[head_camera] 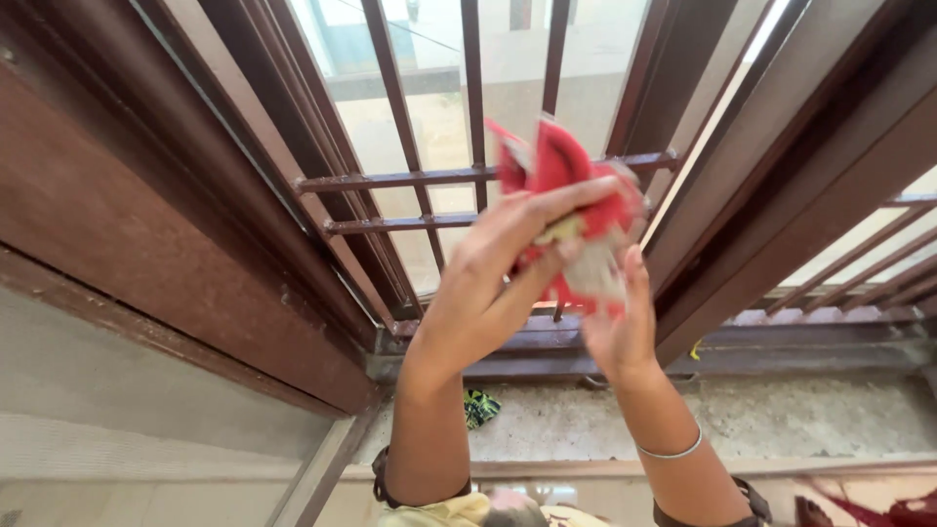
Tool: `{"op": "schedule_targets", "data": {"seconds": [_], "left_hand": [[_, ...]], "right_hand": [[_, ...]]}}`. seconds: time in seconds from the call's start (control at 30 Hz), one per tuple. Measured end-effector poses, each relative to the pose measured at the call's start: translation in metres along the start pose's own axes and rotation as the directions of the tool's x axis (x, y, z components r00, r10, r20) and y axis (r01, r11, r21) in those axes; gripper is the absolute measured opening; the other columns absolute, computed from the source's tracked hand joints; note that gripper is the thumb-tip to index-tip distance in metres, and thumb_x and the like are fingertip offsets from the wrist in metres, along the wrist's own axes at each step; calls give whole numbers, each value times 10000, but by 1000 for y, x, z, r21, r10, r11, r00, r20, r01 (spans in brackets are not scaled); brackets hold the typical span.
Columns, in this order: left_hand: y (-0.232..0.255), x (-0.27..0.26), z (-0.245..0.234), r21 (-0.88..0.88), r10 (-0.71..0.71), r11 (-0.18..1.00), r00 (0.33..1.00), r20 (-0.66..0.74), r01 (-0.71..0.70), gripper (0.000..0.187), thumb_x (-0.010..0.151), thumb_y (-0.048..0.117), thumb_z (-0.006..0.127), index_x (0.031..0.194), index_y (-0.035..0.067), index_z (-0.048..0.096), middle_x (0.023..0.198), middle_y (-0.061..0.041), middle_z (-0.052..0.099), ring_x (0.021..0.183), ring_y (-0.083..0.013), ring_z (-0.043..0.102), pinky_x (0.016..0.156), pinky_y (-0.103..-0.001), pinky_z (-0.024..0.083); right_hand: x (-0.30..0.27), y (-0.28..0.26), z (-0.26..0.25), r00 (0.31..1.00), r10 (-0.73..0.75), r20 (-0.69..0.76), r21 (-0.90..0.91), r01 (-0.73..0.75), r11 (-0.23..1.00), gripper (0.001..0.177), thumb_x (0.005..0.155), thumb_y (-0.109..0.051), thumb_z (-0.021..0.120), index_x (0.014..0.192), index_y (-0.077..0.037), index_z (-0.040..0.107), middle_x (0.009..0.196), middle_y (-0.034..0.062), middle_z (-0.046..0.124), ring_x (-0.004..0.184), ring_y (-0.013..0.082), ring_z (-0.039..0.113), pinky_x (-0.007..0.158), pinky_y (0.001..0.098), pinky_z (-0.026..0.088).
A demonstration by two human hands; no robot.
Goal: The person wipes the metal bars of a window grille using a red patterned cloth. They repeatedly rub the cloth along the vertical and horizontal bars, moving from top to bottom and side to side to clean the surface.
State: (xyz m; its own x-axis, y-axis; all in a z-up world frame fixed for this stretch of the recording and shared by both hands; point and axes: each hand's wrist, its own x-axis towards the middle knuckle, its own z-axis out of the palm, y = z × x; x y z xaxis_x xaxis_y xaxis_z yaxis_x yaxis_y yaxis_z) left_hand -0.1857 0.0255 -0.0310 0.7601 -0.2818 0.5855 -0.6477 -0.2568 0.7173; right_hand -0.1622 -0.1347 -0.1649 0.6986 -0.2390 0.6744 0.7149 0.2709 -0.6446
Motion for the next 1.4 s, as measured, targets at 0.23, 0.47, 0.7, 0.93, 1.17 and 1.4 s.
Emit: {"op": "schedule_targets", "data": {"seconds": [0.23,0.47,0.7,0.93,1.17,1.4], "left_hand": [[-30,-19,14,243,125,970,908,-400,-26,474,1069,324,625,1464,76,543,1407,-135,579,1315,-276,570,1063,-382,532],[-54,-66,8,72,-4,995,738,-675,70,206,1062,175,636,1237,71,668,1283,-100,597,1086,-157,628,807,-249,580],[-70,-77,18,97,-71,983,810,-581,156,127,997,104,641,1081,57,724,1144,-106,662,942,-160,673,737,-266,594],[-82,-82,31,75,-168,968,841,-514,239,121,964,113,667,1045,74,748,1054,-88,694,821,-155,684,713,-292,585],[-92,-98,45,-135,-191,981,848,-495,142,254,980,99,628,1218,28,684,917,-44,726,815,-107,732,769,-270,587],[-145,-102,56,-854,-447,518,868,-217,53,386,1053,286,587,1356,48,573,1151,-110,656,928,-164,643,778,-316,569]], "right_hand": [[15,-43,13,989,142,32,-63,-140,988,165,1065,-63,637,1207,-51,554,1105,96,508,944,240,562,843,354,471],[168,-30,-14,912,-409,34,-319,398,860,301,1014,36,724,1254,-56,567,1105,110,516,886,274,562,748,356,472],[206,12,65,668,-701,252,-845,504,177,454,836,176,718,1226,-32,614,1309,229,476,976,437,682,772,438,567],[144,-13,58,836,-462,296,-928,367,70,241,813,41,754,1019,-55,674,1293,200,584,885,368,645,746,450,517],[106,-40,40,917,-158,367,-919,383,92,205,832,-17,737,1015,-107,714,1028,92,658,1007,324,630,917,422,477],[34,-91,62,931,-48,362,-809,339,481,308,837,-95,737,1141,-116,695,1111,136,662,1107,340,645,1012,419,495]]}}
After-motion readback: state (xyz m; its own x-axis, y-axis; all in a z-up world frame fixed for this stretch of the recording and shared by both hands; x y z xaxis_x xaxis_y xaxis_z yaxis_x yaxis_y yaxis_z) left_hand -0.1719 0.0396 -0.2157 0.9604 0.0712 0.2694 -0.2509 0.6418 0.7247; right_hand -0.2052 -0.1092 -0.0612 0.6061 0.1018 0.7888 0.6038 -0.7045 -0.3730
